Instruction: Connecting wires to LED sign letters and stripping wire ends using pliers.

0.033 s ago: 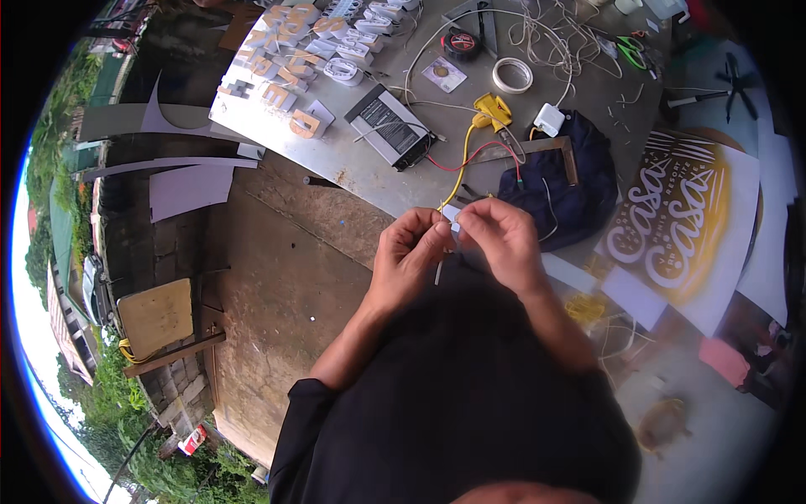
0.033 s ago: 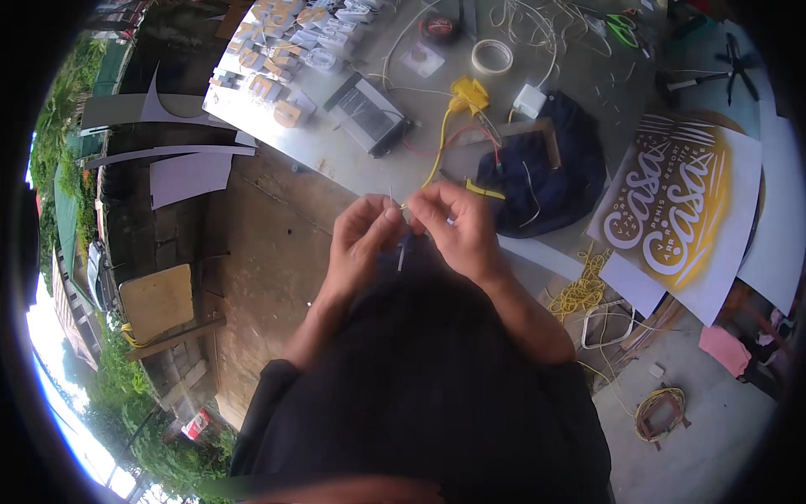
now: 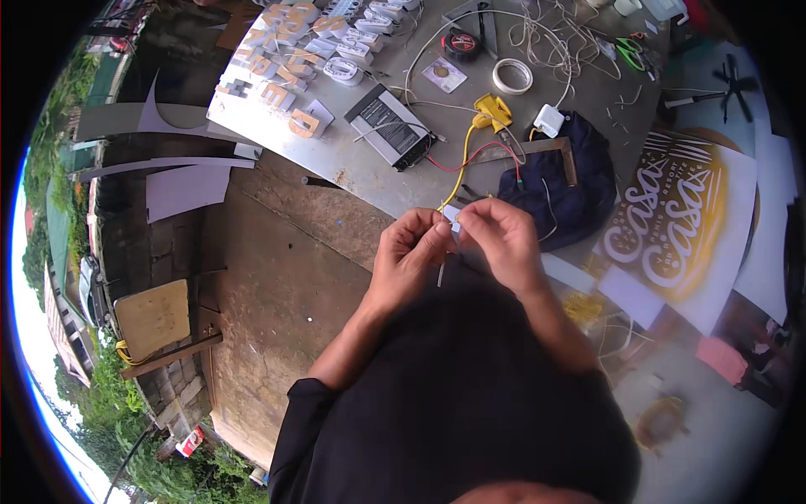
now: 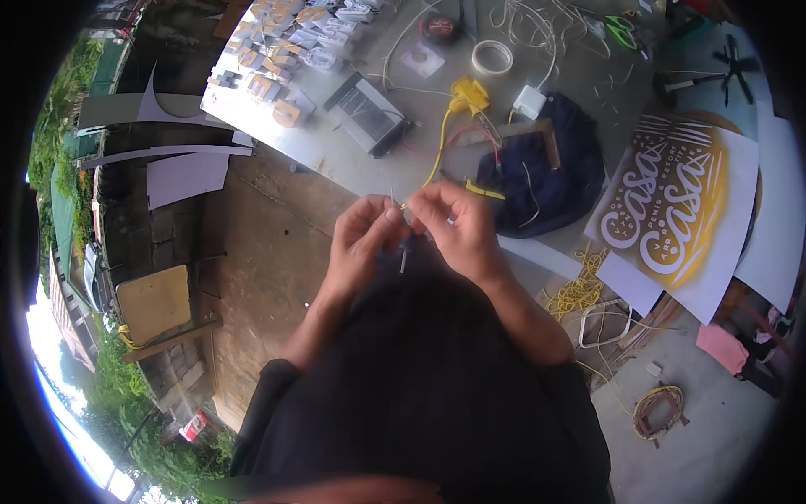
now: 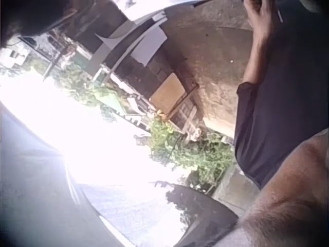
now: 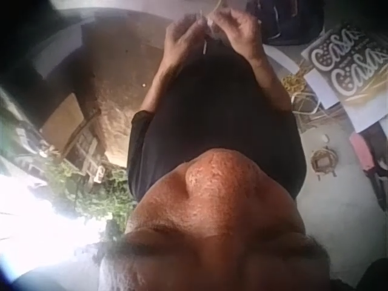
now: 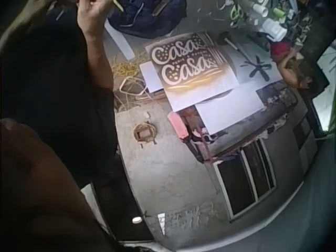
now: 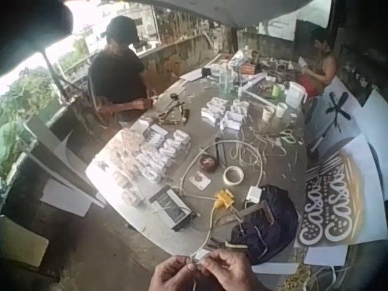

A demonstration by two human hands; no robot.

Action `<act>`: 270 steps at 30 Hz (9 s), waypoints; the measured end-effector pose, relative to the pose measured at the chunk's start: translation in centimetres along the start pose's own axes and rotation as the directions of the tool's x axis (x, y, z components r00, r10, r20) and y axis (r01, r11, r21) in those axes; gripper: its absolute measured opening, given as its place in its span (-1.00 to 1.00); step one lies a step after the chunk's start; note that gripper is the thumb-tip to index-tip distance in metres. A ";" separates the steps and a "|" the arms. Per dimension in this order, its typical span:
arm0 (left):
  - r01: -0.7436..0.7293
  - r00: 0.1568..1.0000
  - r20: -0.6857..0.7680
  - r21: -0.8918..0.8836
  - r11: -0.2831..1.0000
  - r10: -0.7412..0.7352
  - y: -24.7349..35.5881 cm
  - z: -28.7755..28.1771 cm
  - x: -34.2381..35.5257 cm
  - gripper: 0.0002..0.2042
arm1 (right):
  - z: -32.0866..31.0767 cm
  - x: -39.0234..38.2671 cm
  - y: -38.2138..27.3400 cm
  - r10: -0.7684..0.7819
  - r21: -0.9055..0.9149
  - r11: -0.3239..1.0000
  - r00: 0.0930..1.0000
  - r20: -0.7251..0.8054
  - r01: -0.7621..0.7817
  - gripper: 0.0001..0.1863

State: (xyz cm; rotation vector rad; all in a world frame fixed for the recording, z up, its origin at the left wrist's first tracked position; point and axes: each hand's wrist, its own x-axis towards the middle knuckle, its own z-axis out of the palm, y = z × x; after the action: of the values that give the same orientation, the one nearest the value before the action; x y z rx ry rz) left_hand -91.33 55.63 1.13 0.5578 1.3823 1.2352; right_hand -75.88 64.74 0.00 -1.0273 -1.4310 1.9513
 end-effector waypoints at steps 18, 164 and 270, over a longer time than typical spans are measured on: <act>-0.267 0.964 -0.177 -0.599 0.755 0.200 -0.9 -6.7 0.3 -0.90 | 7.0 -0.2 0.1 0.094 0.003 0.996 0.990 -0.102 -0.094 -0.78; -0.802 0.597 0.237 0.188 0.566 0.767 8.5 -10.0 -7.3 -0.92 | 12.1 -3.2 -11.1 -0.564 -0.376 0.567 0.678 0.472 0.733 -0.73; -0.865 0.480 0.344 0.030 0.501 0.807 11.0 -9.4 -5.0 -0.96 | 11.0 -2.7 -11.8 -0.727 -0.381 0.275 0.450 0.518 0.883 -0.73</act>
State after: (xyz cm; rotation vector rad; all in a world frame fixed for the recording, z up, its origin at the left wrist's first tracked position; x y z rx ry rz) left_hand -102.22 51.65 11.18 1.6636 0.9538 1.6913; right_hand -83.57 60.18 13.68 -0.0602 -2.2173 0.8026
